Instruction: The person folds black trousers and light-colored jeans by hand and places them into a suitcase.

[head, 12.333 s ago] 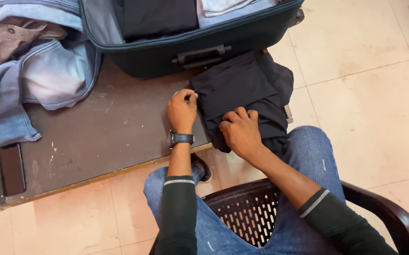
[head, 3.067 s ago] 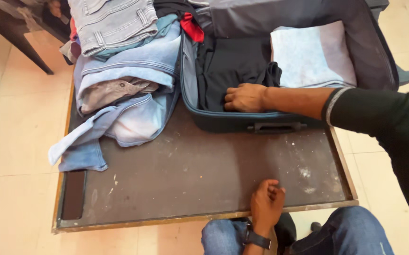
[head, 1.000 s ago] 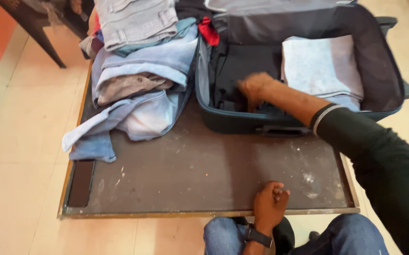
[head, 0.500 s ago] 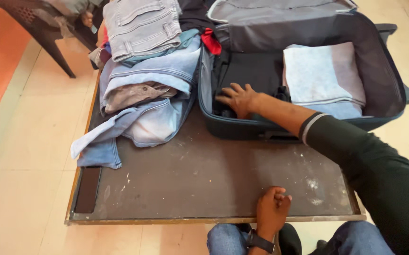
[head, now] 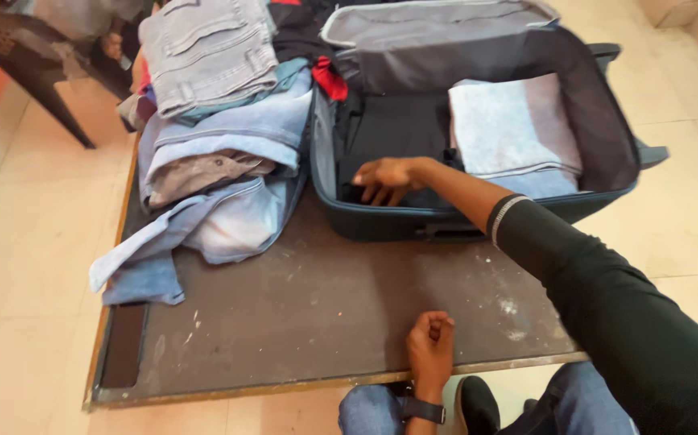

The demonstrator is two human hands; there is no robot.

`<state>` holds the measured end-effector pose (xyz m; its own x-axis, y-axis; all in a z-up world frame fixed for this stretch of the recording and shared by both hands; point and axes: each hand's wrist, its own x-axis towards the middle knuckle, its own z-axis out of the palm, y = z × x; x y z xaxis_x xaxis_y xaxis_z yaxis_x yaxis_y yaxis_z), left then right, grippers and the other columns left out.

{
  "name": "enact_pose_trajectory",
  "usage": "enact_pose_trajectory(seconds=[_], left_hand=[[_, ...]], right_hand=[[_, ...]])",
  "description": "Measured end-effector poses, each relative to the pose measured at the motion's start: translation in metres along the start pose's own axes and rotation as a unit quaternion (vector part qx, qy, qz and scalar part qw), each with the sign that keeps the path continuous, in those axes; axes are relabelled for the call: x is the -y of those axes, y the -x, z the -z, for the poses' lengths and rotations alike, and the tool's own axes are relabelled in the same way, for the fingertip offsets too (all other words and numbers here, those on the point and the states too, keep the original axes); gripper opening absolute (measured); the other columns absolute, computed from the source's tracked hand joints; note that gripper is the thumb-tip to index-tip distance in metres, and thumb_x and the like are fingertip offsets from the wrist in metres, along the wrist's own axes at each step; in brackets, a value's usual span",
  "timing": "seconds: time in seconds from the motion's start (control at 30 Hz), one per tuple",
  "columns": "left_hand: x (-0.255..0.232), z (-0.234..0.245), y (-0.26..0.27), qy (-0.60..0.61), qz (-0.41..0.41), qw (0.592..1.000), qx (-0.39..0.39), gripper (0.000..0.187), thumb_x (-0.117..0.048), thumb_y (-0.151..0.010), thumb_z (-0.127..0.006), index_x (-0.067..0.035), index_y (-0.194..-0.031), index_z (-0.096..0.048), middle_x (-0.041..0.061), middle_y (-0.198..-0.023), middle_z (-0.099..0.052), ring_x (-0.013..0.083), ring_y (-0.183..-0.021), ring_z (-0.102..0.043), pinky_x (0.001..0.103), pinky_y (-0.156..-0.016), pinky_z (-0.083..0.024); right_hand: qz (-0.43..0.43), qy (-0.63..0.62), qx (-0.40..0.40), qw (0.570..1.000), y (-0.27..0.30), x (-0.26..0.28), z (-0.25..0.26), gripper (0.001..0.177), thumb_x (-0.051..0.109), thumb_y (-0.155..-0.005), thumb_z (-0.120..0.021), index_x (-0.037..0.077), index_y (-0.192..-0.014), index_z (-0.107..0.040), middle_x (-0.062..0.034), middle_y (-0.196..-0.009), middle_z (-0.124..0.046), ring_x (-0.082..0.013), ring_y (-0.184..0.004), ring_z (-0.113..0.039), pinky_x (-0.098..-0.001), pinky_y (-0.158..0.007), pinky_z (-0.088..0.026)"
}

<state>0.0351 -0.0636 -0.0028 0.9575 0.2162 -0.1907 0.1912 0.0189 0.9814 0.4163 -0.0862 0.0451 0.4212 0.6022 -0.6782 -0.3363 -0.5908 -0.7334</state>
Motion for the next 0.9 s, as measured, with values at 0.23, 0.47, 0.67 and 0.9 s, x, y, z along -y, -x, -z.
enact_pose_trajectory(seconds=[0.23,0.47,0.67,0.9], left_hand=[[-0.01,0.0,0.001,-0.012,0.033,0.999,-0.004,0.016,-0.016,-0.089,-0.072,-0.003,-0.098,-0.072,0.003,-0.074,-0.073,0.0092,-0.063,-0.065,0.026,-0.06,-0.054],[-0.004,0.004,-0.005,-0.003,-0.011,1.0,-0.002,0.018,-0.019,-0.09,-0.072,-0.003,-0.097,-0.071,0.004,-0.076,-0.074,0.0101,-0.066,-0.066,0.028,-0.064,-0.054],[0.009,0.0,-0.001,-0.073,-0.055,0.996,-0.005,0.014,-0.019,-0.089,-0.071,-0.006,-0.094,-0.074,0.006,-0.076,-0.075,0.0139,-0.066,-0.069,0.03,-0.064,-0.056],[-0.042,-0.005,0.032,-0.18,-0.181,0.966,-0.05,0.014,-0.018,-0.091,-0.069,-0.006,-0.099,-0.073,0.01,-0.087,-0.077,0.0221,-0.074,-0.074,0.036,-0.069,-0.058]], right_hand=[[-0.28,0.13,0.061,0.949,0.023,-0.101,0.085,0.014,0.012,-0.095,-0.062,0.006,-0.104,-0.071,-0.013,-0.088,-0.072,-0.0283,-0.08,-0.071,-0.0476,-0.07,-0.062],[0.121,0.42,-0.413,0.799,0.164,-0.002,-0.021,0.039,0.029,-0.087,-0.076,0.004,-0.115,-0.068,-0.0165,-0.095,-0.071,-0.0412,-0.092,-0.066,-0.0491,-0.076,-0.051],[0.327,0.229,-0.669,0.627,0.276,-0.125,-0.186,0.014,0.007,-0.091,-0.066,0.001,-0.103,-0.065,-0.0176,-0.098,-0.066,-0.0361,-0.091,-0.064,-0.0443,-0.081,-0.052],[0.12,0.342,-0.622,0.694,0.264,-0.247,-0.224,0.055,0.035,-0.093,-0.064,0.0,-0.135,-0.057,-0.0192,-0.147,-0.053,-0.0395,-0.14,-0.044,-0.0511,-0.111,-0.036]])
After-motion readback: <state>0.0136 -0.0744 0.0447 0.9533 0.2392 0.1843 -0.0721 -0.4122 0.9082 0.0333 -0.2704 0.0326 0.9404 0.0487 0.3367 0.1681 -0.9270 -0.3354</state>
